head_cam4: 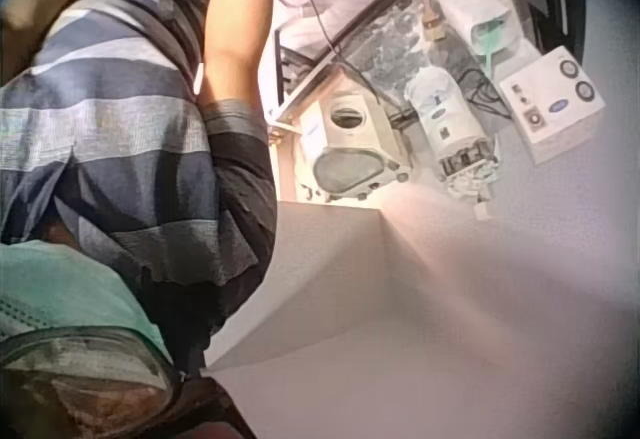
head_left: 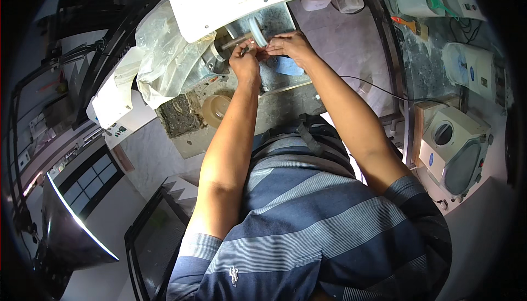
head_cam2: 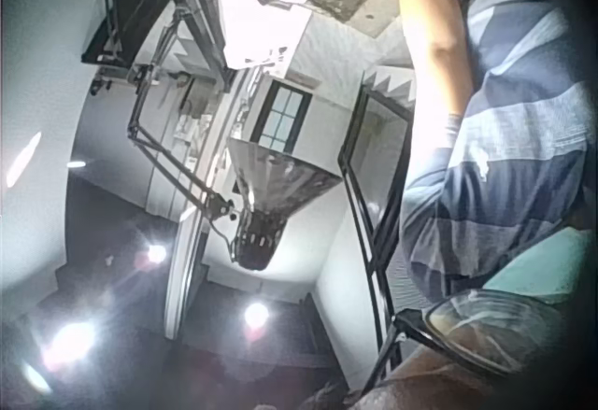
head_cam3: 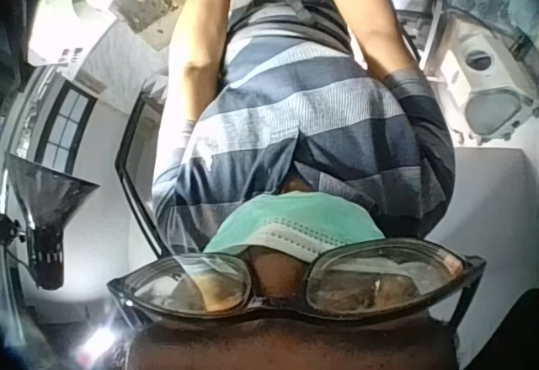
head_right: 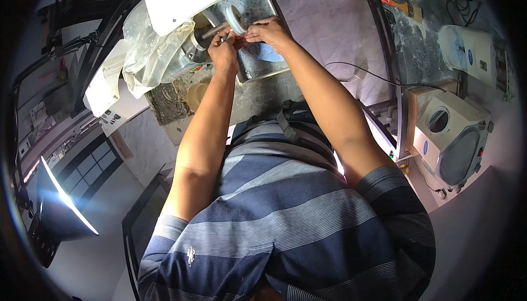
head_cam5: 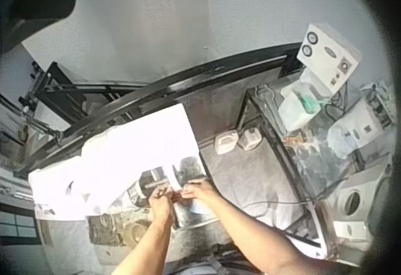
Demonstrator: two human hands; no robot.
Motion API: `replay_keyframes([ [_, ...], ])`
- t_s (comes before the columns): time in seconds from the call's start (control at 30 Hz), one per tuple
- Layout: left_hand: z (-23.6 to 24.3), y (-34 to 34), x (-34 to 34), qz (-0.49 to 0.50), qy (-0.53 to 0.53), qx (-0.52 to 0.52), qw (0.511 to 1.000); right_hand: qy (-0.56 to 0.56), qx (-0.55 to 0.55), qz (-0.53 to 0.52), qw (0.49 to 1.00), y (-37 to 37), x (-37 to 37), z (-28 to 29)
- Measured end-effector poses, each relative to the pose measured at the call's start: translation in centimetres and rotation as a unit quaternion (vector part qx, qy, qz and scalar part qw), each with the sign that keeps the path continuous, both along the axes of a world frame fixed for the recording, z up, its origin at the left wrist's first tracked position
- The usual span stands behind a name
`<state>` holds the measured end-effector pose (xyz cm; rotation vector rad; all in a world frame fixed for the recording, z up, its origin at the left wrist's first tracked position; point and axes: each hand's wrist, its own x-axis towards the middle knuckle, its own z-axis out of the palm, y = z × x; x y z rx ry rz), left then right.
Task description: The person polishes a dental prosthesis by holding and rotating it against a spinning buffing wheel on a lathe machine.
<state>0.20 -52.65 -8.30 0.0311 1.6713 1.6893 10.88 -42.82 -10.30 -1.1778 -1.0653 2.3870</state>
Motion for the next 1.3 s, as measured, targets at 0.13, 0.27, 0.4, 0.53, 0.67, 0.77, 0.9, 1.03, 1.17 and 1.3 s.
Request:
replay_keyframes([
  [0.13,-0.5,0.8,-0.1,-0.002,-0.034,-0.006,0.999,-0.015,0.001,0.003,1.000,0.9,-0.1,-0.2],
  [0.27,-1.2,1.2,-0.6,-0.019,-0.026,-0.022,0.999,-0.041,0.001,0.004,0.999,1.4,-0.4,-0.1],
  [0.4,-1.0,1.7,-0.4,-0.013,-0.038,-0.040,0.998,-0.048,-0.005,-0.001,0.999,1.6,-0.2,-0.2],
  [0.53,-0.4,1.7,-0.4,-0.020,-0.032,-0.053,0.998,-0.051,-0.010,-0.005,0.999,1.3,-0.4,-0.2],
  [0.67,-0.1,1.0,-0.5,-0.043,-0.016,-0.042,0.998,-0.031,-0.037,-0.009,0.999,0.7,-0.3,-0.5],
  [0.77,0.1,0.2,0.1,-0.037,-0.002,-0.038,0.999,-0.019,-0.025,0.010,0.999,0.4,0.0,-0.8],
  [0.9,-0.2,-0.8,0.8,-0.008,0.007,0.022,1.000,0.000,0.038,0.021,0.999,0.1,0.3,-0.6],
  [1.03,-0.3,-0.8,1.6,0.027,-0.011,0.084,0.996,0.016,0.086,0.012,0.996,0.2,0.5,1.1],
  [1.17,-0.1,-0.7,1.8,0.029,-0.046,0.114,0.992,-0.044,0.225,0.058,0.972,0.9,0.7,1.0],
  [1.3,0.3,-1.1,1.6,0.014,-0.064,0.110,0.992,-0.085,0.355,0.083,0.927,1.1,0.5,0.7],
])
